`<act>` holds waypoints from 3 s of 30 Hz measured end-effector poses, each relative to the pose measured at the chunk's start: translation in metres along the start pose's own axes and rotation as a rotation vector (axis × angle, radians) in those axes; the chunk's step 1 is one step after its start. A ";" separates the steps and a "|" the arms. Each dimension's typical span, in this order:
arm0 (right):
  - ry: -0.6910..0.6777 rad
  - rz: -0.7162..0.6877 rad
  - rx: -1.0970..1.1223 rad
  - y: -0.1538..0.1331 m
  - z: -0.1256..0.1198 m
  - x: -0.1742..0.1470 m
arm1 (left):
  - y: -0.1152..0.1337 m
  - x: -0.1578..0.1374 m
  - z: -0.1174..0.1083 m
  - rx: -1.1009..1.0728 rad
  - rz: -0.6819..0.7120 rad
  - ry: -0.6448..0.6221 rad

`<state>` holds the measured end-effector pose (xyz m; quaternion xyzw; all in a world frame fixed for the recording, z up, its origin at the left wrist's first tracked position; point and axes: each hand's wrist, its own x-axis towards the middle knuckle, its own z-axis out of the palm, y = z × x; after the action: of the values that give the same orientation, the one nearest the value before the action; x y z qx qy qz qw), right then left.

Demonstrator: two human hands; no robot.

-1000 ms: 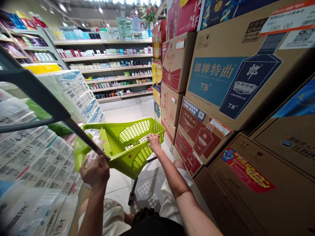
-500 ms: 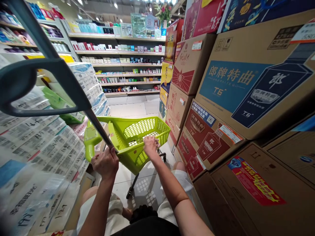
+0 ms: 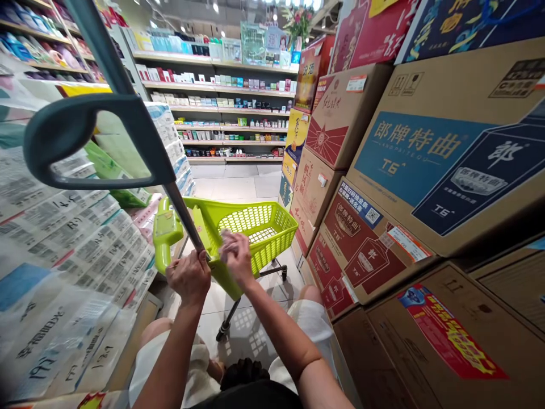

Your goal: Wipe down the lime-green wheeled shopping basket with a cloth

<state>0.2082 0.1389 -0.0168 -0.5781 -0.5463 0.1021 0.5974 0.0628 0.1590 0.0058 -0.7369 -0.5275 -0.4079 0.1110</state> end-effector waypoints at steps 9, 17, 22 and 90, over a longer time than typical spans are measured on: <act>-0.110 0.134 -0.392 0.036 -0.012 0.003 | 0.001 0.001 0.004 -0.048 -0.004 -0.017; -0.243 -0.230 -0.259 0.025 -0.001 -0.009 | -0.003 0.003 0.004 0.028 0.024 -0.012; -0.073 0.090 -0.434 0.082 -0.038 0.017 | -0.005 0.002 0.007 0.008 0.029 -0.006; 0.341 -0.026 -0.280 0.043 0.108 -0.089 | -0.039 0.032 0.005 -0.387 -0.036 -0.030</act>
<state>0.1127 0.1476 -0.1280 -0.6573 -0.4535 -0.0819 0.5962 0.0343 0.1999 0.0151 -0.7410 -0.4539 -0.4925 -0.0481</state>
